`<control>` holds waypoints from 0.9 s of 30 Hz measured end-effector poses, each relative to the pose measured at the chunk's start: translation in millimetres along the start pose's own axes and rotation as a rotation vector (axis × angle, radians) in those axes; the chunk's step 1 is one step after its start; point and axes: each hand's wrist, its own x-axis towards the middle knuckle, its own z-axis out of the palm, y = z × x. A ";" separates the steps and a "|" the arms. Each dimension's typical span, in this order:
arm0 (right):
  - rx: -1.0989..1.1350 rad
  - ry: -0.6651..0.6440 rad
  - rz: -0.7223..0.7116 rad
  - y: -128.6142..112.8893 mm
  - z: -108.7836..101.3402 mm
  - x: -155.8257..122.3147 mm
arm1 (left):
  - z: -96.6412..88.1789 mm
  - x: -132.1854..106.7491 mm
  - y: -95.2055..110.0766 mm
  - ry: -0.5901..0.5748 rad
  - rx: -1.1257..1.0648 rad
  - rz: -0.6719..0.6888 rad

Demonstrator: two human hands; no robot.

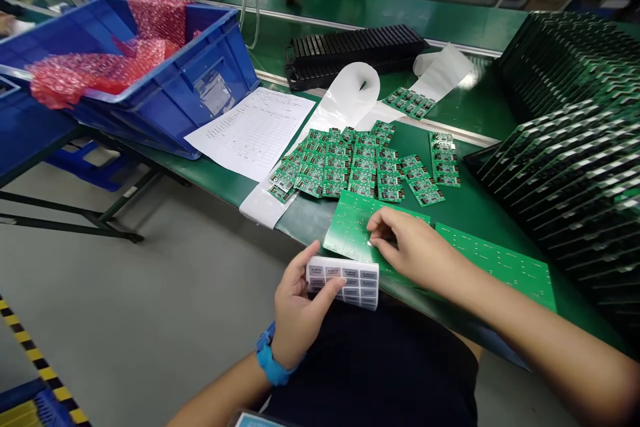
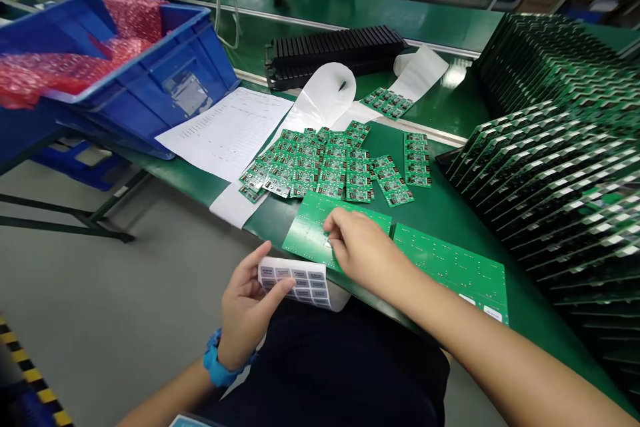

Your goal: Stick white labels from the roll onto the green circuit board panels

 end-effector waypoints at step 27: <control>0.299 -0.087 -0.019 -24.6 -9.0 -26.5 | 5.8 12.1 7.6 -0.075 0.132 0.076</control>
